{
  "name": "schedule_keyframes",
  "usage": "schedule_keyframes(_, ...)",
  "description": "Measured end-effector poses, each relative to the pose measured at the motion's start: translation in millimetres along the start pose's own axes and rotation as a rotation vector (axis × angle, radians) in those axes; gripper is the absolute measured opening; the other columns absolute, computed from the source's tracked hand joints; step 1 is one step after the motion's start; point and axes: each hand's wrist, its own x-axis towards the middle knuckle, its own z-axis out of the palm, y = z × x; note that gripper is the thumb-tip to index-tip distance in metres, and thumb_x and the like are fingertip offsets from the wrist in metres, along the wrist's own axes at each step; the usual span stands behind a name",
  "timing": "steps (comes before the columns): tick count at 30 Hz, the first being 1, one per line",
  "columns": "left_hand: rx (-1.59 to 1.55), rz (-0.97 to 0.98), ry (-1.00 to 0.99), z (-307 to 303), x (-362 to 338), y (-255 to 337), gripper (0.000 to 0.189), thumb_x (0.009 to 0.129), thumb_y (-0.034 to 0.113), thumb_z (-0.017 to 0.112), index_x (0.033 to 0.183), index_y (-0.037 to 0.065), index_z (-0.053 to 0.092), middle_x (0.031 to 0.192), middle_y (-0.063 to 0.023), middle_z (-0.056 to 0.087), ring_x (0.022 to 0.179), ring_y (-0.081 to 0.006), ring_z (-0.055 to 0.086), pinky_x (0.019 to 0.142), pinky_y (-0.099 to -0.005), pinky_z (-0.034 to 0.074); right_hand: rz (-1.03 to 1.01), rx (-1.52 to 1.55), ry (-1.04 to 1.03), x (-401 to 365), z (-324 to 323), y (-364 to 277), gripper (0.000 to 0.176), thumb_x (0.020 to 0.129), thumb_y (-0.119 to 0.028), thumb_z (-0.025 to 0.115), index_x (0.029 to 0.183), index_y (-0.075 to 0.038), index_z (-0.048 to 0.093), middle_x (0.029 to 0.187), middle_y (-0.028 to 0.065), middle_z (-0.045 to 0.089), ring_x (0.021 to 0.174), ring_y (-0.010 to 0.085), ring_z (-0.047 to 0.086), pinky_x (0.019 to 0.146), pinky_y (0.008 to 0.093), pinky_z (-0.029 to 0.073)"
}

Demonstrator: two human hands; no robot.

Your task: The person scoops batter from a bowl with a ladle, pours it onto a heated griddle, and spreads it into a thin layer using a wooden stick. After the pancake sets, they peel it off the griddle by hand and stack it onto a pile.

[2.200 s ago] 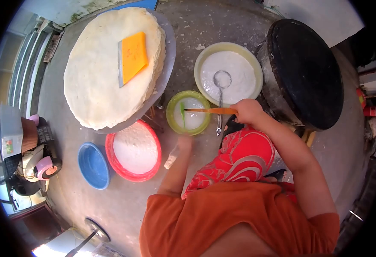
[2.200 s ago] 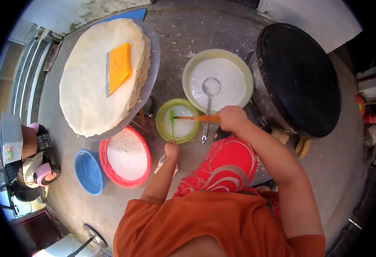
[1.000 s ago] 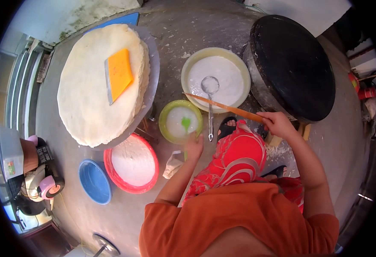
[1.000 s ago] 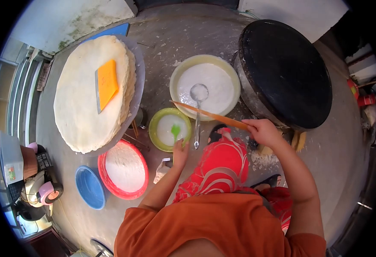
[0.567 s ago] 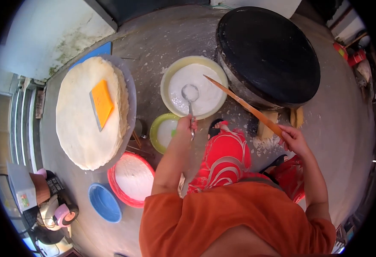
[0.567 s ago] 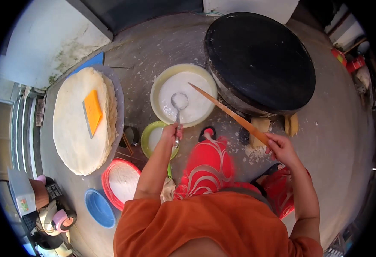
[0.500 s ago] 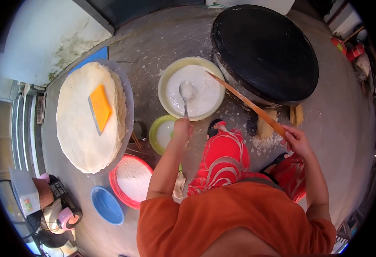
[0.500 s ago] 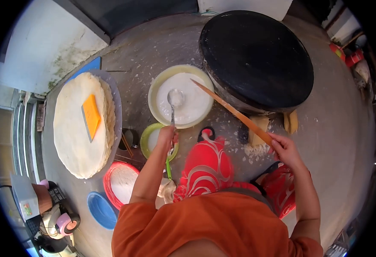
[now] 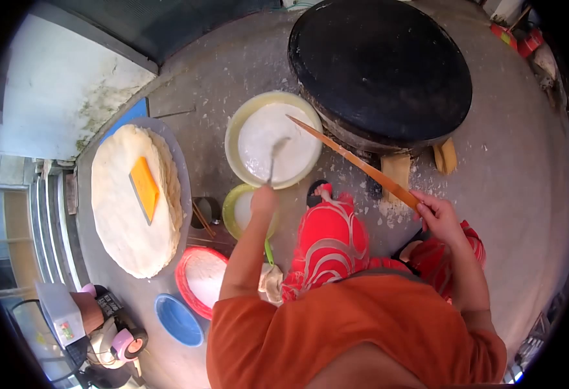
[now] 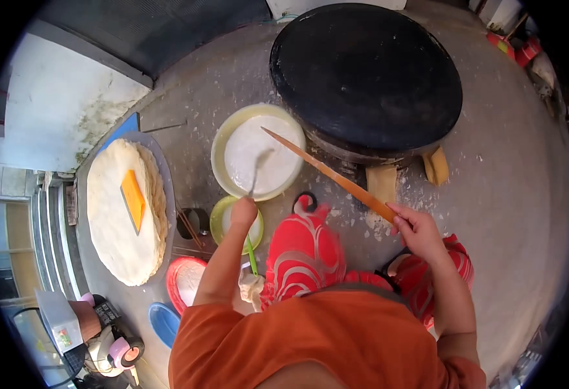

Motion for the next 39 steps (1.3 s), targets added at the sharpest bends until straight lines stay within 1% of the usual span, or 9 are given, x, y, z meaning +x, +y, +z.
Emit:
schedule_keyframes(9,0.034,0.029,-0.012,6,2,-19,0.026,0.081,0.018,0.042,0.093,0.002,0.058,0.088,-0.0228,0.058,0.083,-0.0367,0.056,0.073,-0.0427,0.044,0.027,-0.03,0.071,-10,-15,-1,0.032,0.084,-0.004,0.047,0.114,-0.011,0.053,0.064,0.0002,0.054,0.049,0.0051,0.045,0.046,0.0201,0.039)
schedule_keyframes(12,-0.403,-0.003,0.015,-23,13,10,0.024,0.079,0.015,0.042,0.089,0.002,0.059,0.085,-0.0233,0.058,0.083,-0.0378,0.056,0.074,-0.044,0.044,-0.045,-0.086,0.052,-11,-14,0,0.033,0.083,-0.004,0.048,0.115,-0.011,0.053,0.064,0.0002,0.054,0.05,0.0055,0.045,0.048,0.0207,0.04)
schedule_keyframes(15,-0.113,-0.076,0.195,-21,16,40,0.026,0.08,0.018,0.043,0.089,0.0,0.059,0.084,-0.0239,0.058,0.081,-0.0392,0.056,0.072,-0.0429,0.045,-0.004,-0.087,0.026,-11,-14,-8,0.034,0.082,-0.002,0.047,0.115,-0.011,0.053,0.064,0.0003,0.054,0.052,0.0053,0.046,0.05,0.0208,0.04)
schedule_keyframes(23,-0.309,-0.089,-0.042,-31,-17,-23,0.023,0.08,0.017,0.045,0.084,0.001,0.06,0.08,-0.0239,0.058,0.079,-0.0376,0.057,0.072,-0.045,0.044,0.009,-0.067,0.033,-18,-19,-1,0.034,0.082,-0.003,0.049,0.115,-0.011,0.052,0.066,0.0006,0.055,0.055,0.0051,0.047,0.052,0.0207,0.041)
schedule_keyframes(26,0.015,0.143,0.077,53,14,-43,0.029,0.083,0.021,0.045,0.09,-0.004,0.055,0.065,-0.0198,0.057,0.06,-0.0245,0.058,0.051,-0.0364,0.045,0.034,-0.074,0.046,-17,-19,-7,0.034,0.082,-0.004,0.049,0.116,-0.011,0.052,0.066,0.0009,0.056,0.055,0.0054,0.048,0.052,0.0208,0.042)
schedule_keyframes(29,-1.384,-0.544,-0.638,26,17,2,0.024,0.087,0.019,0.037,0.101,0.0,0.044,0.059,-0.0073,0.046,0.043,-0.0125,0.04,0.035,-0.0236,0.03,-0.043,-0.095,0.072,-16,-17,0,0.035,0.082,-0.004,0.049,0.116,-0.011,0.052,0.067,0.001,0.056,0.055,0.0055,0.048,0.052,0.0207,0.042)
schedule_keyframes(35,-1.531,-0.256,-0.422,-80,-31,33,0.023,0.088,0.018,0.037,0.098,0.0,0.047,0.058,-0.0032,0.045,0.043,-0.0065,0.036,0.035,-0.0186,0.027,-0.04,-0.013,0.042,-15,-18,-1,0.036,0.082,-0.003,0.049,0.117,-0.011,0.051,0.068,0.0009,0.057,0.054,0.0054,0.047,0.051,0.0202,0.041)
schedule_keyframes(37,-1.095,-0.137,-0.193,-49,-26,12,0.024,0.087,0.019,0.037,0.091,0.0,0.053,0.06,-0.0098,0.053,0.05,-0.018,0.052,0.042,-0.0313,0.04,-0.04,-0.001,0.049,-15,-19,2,0.036,0.082,-0.003,0.049,0.117,-0.011,0.051,0.068,0.0008,0.057,0.053,0.0054,0.047,0.051,0.02,0.041)
schedule_keyframes(39,0.187,0.195,0.043,-37,-28,11,0.024,0.085,0.018,0.039,0.09,0.001,0.055,0.07,-0.0185,0.058,0.065,-0.0314,0.058,0.056,-0.0433,0.045,-0.045,0.013,0.093,-14,-19,5,0.036,0.082,-0.003,0.049,0.117,-0.011,0.051,0.068,0.0005,0.057,0.052,0.0053,0.046,0.051,0.0197,0.04)
